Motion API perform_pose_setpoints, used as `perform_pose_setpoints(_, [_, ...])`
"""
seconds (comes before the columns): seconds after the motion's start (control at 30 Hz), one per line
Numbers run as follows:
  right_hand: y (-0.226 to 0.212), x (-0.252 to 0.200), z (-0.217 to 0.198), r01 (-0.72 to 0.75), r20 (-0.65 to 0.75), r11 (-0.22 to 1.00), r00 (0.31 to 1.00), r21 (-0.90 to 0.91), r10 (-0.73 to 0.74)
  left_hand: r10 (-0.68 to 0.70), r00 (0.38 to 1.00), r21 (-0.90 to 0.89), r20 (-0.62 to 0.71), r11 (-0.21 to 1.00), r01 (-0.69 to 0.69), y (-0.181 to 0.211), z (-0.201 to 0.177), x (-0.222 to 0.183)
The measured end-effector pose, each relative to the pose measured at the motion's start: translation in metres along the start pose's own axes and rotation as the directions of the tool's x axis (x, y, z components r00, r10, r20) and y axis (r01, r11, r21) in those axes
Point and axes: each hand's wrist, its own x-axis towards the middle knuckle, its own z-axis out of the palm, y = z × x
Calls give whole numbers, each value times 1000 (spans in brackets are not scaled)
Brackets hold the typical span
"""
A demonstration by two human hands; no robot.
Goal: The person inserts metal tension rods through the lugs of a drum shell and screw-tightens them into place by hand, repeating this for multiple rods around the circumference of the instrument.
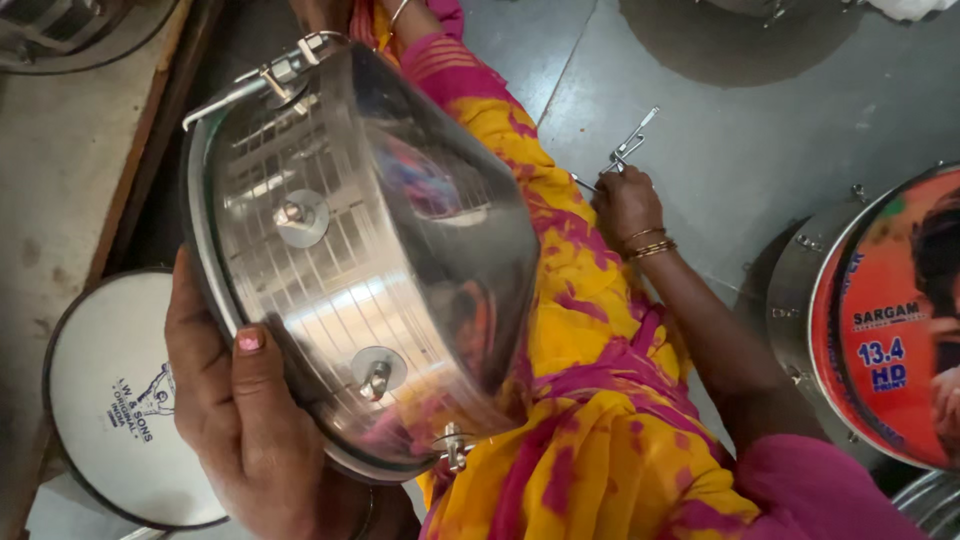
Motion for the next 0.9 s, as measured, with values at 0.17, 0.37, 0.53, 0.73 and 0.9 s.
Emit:
perform_pose_setpoints(0.17, [9,7,2,-93,-20,991,996,-98,92,-11,999,21,-30,1000,12,2,-4,-2])
perform_pose_setpoints(0.37, [15,9,-16,-181,-4,979,983,91,182,22,999,25,-48,999,-21,1,-5,3])
perform_pose_setpoints(0.53, [-14,7,-3,51,-77,997,996,49,-47,-51,998,-68,-39,997,48,-1,-2,4])
perform_pose_setpoints(0.73, [-12,20,29,172,-39,969,983,-176,-182,-138,990,93,24,986,135,-11,-5,0])
perform_pose_setpoints(0.9, [1,26,16,204,-60,971,975,-125,-213,129,970,255,207,950,-181,-21,-8,1])
